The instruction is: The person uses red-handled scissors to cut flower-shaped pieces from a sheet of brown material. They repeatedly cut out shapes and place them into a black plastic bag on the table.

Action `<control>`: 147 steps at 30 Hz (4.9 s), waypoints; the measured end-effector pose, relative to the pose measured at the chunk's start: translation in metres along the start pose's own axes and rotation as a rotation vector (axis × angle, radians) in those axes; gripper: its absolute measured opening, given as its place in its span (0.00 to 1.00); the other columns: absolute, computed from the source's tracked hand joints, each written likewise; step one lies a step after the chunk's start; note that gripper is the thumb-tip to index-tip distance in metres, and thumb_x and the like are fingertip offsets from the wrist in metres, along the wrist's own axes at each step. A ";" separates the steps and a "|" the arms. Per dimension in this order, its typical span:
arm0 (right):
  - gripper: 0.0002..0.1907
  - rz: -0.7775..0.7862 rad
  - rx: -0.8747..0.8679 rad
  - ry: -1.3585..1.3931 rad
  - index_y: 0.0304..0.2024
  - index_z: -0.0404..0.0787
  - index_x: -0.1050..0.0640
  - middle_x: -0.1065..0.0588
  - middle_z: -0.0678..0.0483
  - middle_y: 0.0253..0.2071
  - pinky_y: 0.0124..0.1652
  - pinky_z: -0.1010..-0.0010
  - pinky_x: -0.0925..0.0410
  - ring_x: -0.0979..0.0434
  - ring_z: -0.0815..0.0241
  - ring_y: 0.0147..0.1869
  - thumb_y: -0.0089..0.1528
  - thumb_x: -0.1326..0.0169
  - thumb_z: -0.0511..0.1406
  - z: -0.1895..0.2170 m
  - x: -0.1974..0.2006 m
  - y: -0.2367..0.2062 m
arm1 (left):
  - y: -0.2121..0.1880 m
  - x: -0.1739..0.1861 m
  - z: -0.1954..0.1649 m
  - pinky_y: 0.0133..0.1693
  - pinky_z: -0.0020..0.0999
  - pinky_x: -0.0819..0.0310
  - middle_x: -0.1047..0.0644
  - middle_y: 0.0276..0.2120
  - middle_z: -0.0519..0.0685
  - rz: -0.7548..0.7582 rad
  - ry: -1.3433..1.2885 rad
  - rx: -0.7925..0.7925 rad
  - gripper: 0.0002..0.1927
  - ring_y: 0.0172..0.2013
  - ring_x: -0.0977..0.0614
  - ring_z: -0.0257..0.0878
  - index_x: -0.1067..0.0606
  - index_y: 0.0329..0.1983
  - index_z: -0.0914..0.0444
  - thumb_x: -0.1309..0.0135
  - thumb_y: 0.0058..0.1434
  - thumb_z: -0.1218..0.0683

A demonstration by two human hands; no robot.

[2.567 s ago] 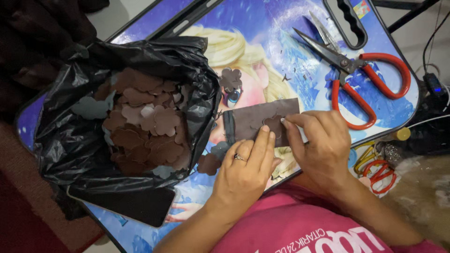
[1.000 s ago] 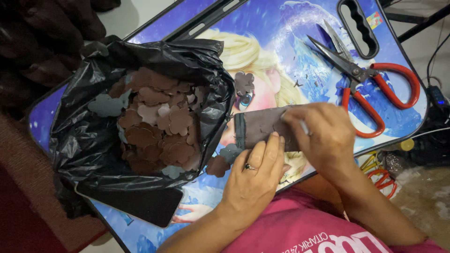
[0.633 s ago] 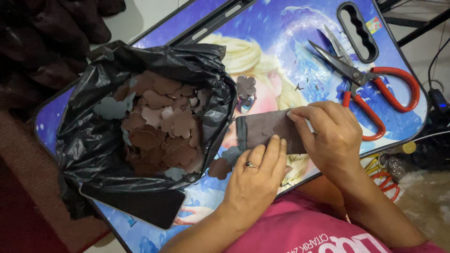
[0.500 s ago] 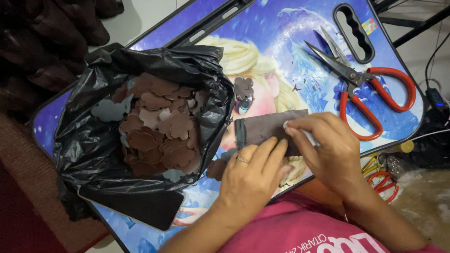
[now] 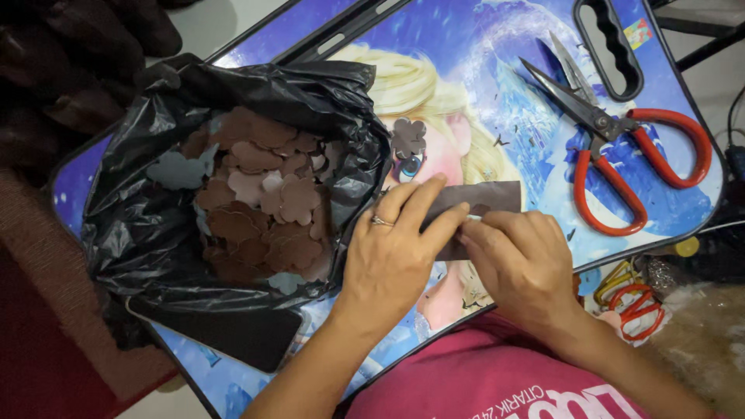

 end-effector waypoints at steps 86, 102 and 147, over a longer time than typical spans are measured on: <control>0.07 0.018 -0.259 0.520 0.41 0.35 0.19 0.19 0.49 0.43 0.46 0.74 0.27 0.17 0.60 0.46 0.59 0.38 0.26 0.007 0.015 -0.031 | -0.057 0.015 0.012 0.38 0.29 0.19 0.16 0.38 0.49 -0.082 -0.841 0.431 0.08 0.37 0.13 0.35 0.20 0.45 0.64 0.39 0.64 0.58; 0.07 0.462 0.015 0.846 0.40 0.33 0.17 0.20 0.45 0.53 0.51 0.67 0.28 0.24 0.55 0.67 0.63 0.40 0.32 0.132 -0.028 0.100 | -0.077 0.066 -0.005 0.41 0.43 0.29 0.23 0.30 0.48 -0.211 -0.103 -0.028 0.05 0.35 0.20 0.47 0.21 0.40 0.55 0.38 0.61 0.53; 0.10 -0.010 -0.910 0.966 0.48 0.33 0.20 0.21 0.51 0.38 0.42 0.71 0.29 0.23 0.63 0.41 0.64 0.43 0.28 -0.113 0.023 -0.110 | -0.038 -0.003 -0.093 0.50 0.35 0.31 0.23 0.56 0.44 -0.056 0.186 -0.099 0.16 0.50 0.26 0.38 0.21 0.56 0.61 0.41 0.67 0.52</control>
Point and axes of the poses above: each hand's wrist, its own y-axis towards the middle knuckle, its own x-axis out of the back of the hand, z = x × y, the point moved 10 cm from there along y, towards the middle knuckle
